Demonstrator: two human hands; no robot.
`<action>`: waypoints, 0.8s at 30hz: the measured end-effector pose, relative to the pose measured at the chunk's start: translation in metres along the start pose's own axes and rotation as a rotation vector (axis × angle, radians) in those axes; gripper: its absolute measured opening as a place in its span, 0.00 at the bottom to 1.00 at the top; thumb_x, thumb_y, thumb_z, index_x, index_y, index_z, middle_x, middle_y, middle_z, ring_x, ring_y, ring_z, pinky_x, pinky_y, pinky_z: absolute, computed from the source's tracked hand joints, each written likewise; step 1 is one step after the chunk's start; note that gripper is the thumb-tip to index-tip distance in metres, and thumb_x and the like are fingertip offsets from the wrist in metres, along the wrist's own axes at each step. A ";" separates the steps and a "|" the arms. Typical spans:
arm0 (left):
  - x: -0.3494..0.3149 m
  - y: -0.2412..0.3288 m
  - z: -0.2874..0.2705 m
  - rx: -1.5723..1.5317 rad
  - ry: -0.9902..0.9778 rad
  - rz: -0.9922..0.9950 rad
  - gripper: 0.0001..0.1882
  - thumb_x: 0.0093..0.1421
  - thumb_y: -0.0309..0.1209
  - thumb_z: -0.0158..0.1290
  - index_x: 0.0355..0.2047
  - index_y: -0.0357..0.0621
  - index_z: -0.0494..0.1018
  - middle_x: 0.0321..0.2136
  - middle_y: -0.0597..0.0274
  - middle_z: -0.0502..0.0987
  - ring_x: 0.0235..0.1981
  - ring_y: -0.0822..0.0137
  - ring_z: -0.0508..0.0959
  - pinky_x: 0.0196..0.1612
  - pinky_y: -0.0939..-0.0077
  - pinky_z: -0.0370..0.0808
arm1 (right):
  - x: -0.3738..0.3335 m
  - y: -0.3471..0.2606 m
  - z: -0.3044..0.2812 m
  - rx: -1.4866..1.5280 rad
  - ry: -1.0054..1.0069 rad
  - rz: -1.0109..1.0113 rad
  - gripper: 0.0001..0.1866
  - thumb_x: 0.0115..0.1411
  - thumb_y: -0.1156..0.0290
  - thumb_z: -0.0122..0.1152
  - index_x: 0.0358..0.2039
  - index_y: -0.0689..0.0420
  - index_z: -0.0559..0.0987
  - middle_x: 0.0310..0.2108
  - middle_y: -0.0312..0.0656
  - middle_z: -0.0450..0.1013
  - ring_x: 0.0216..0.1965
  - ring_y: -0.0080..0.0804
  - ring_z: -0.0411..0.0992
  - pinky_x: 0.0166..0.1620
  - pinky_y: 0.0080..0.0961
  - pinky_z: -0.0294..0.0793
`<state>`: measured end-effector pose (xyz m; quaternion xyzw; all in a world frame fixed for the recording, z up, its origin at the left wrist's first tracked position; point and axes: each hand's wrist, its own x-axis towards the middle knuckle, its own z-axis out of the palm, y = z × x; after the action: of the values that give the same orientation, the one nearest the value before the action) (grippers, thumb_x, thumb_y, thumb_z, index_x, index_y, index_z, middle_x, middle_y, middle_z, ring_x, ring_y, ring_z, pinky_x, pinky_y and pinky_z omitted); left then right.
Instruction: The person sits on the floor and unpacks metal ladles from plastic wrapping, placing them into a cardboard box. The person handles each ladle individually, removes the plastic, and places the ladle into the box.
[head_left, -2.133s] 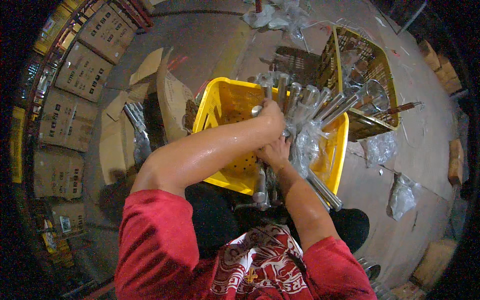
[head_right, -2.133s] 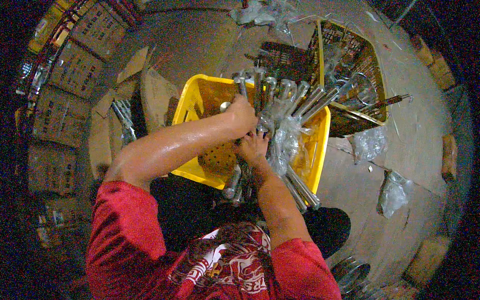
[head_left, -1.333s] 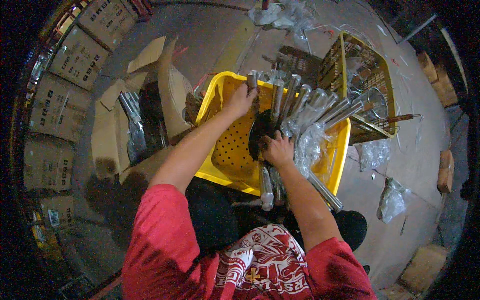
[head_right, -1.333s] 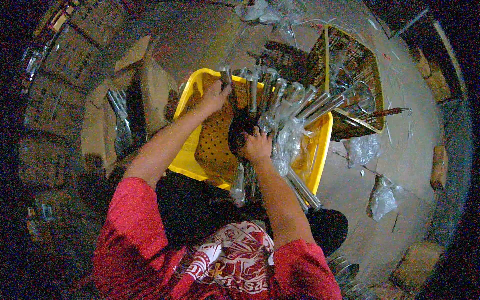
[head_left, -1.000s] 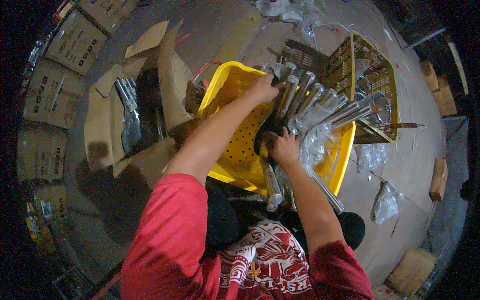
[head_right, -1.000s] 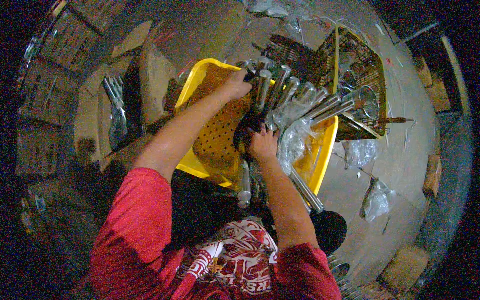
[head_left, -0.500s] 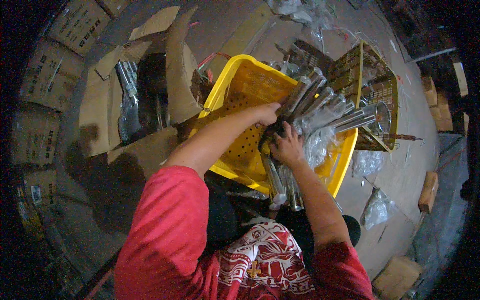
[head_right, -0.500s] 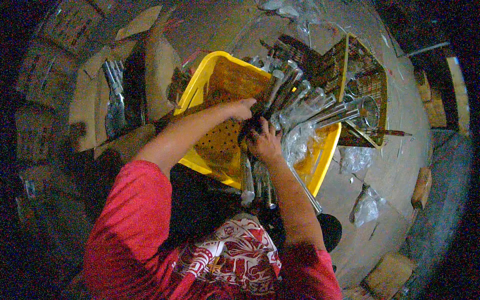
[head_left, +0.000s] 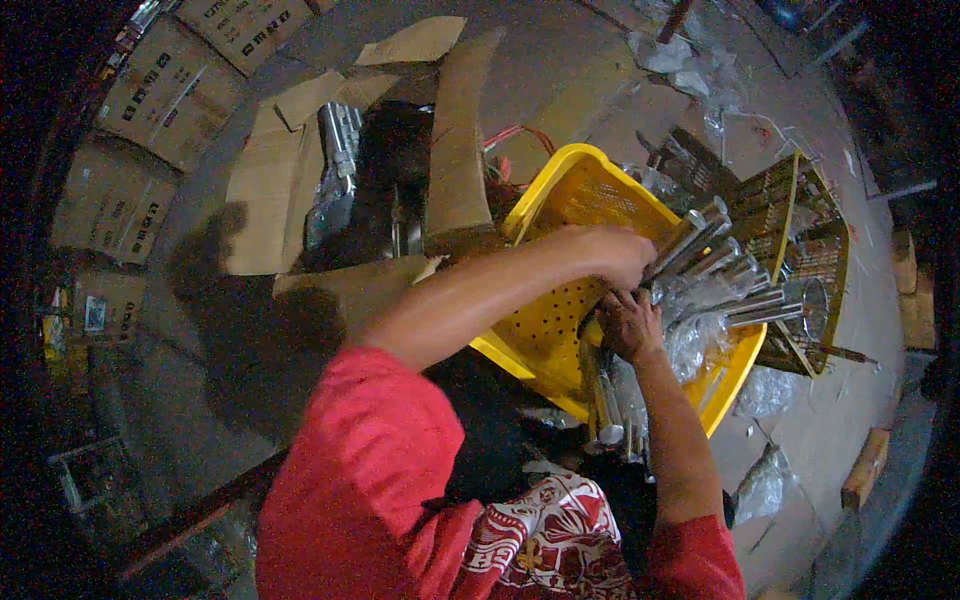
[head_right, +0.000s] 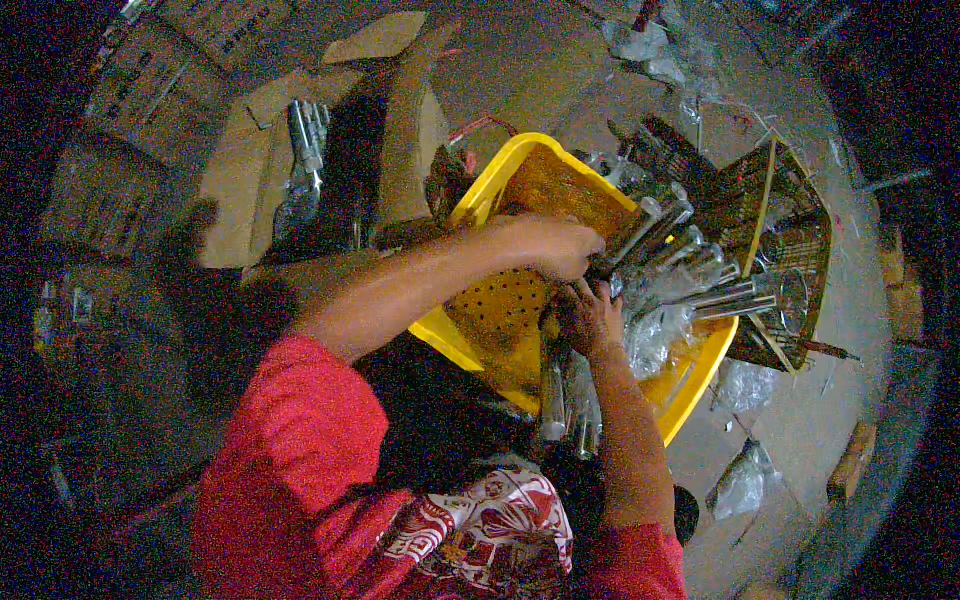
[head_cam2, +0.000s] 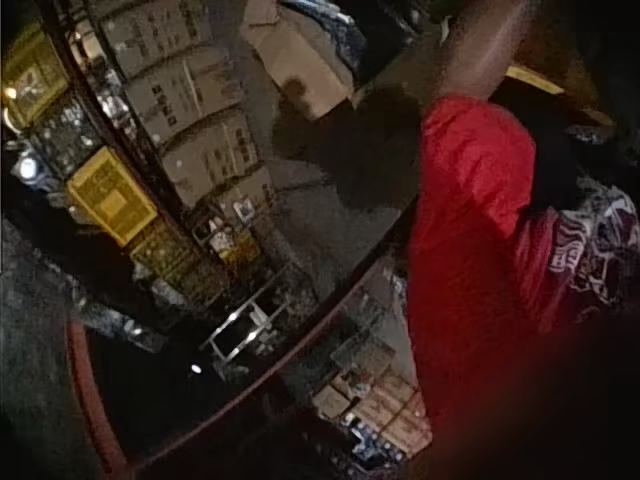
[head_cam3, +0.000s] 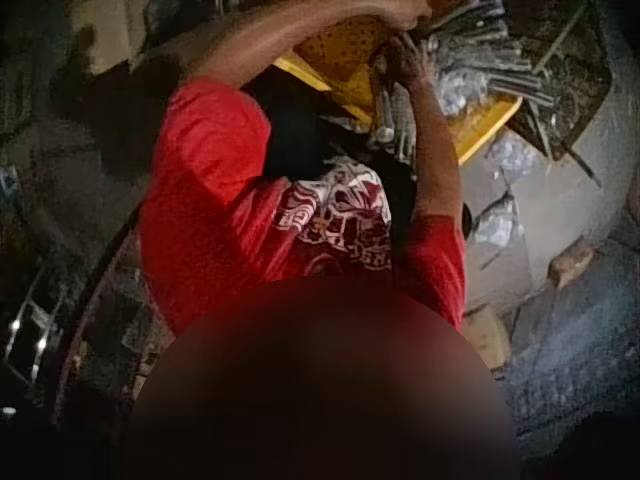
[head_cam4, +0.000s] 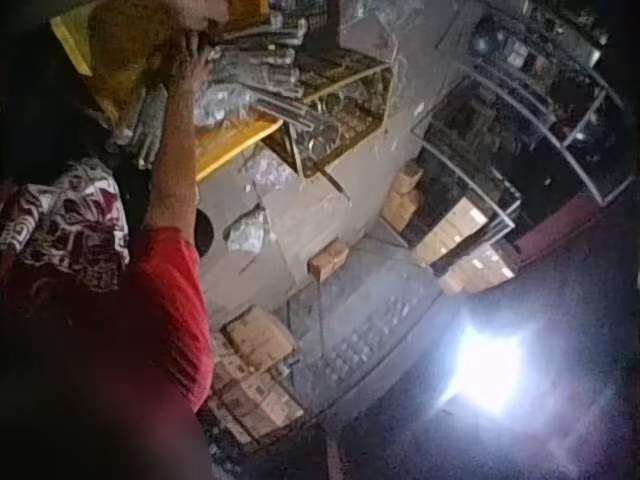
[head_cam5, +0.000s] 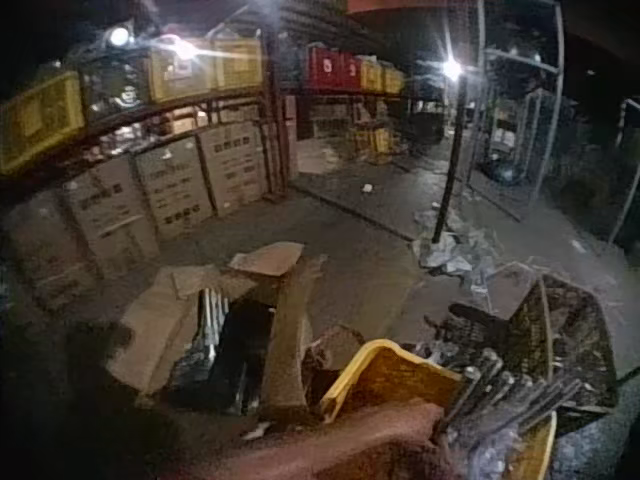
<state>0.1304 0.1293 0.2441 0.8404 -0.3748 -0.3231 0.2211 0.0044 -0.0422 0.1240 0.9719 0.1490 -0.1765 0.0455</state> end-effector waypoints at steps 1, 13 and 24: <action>-0.038 -0.002 -0.017 -0.035 0.113 0.136 0.16 0.59 0.34 0.52 0.44 0.40 0.76 0.43 0.45 0.80 0.45 0.44 0.80 0.49 0.51 0.76 | 0.000 0.000 -0.001 0.064 0.042 -0.006 0.28 0.63 0.49 0.55 0.62 0.40 0.70 0.69 0.31 0.58 0.64 0.52 0.59 0.57 0.63 0.65; -0.146 -0.300 0.047 -0.215 0.322 -0.947 0.15 0.63 0.36 0.51 0.44 0.40 0.76 0.36 0.57 0.80 0.40 0.60 0.80 0.40 0.61 0.78 | 0.000 -0.009 0.003 0.133 0.098 0.032 0.23 0.63 0.49 0.57 0.55 0.44 0.75 0.68 0.31 0.60 0.62 0.54 0.62 0.56 0.64 0.67; -0.188 -0.263 0.041 -1.203 0.760 -0.913 0.16 0.67 0.42 0.51 0.43 0.42 0.75 0.29 0.59 0.80 0.29 0.61 0.81 0.28 0.60 0.78 | -0.003 -0.009 0.010 0.140 0.242 0.035 0.19 0.61 0.55 0.58 0.50 0.47 0.77 0.66 0.31 0.63 0.60 0.57 0.64 0.54 0.59 0.70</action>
<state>0.1337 0.4330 0.1251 0.6998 0.3374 -0.2206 0.5897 -0.0040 -0.0361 0.1152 0.9893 0.1239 -0.0672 -0.0374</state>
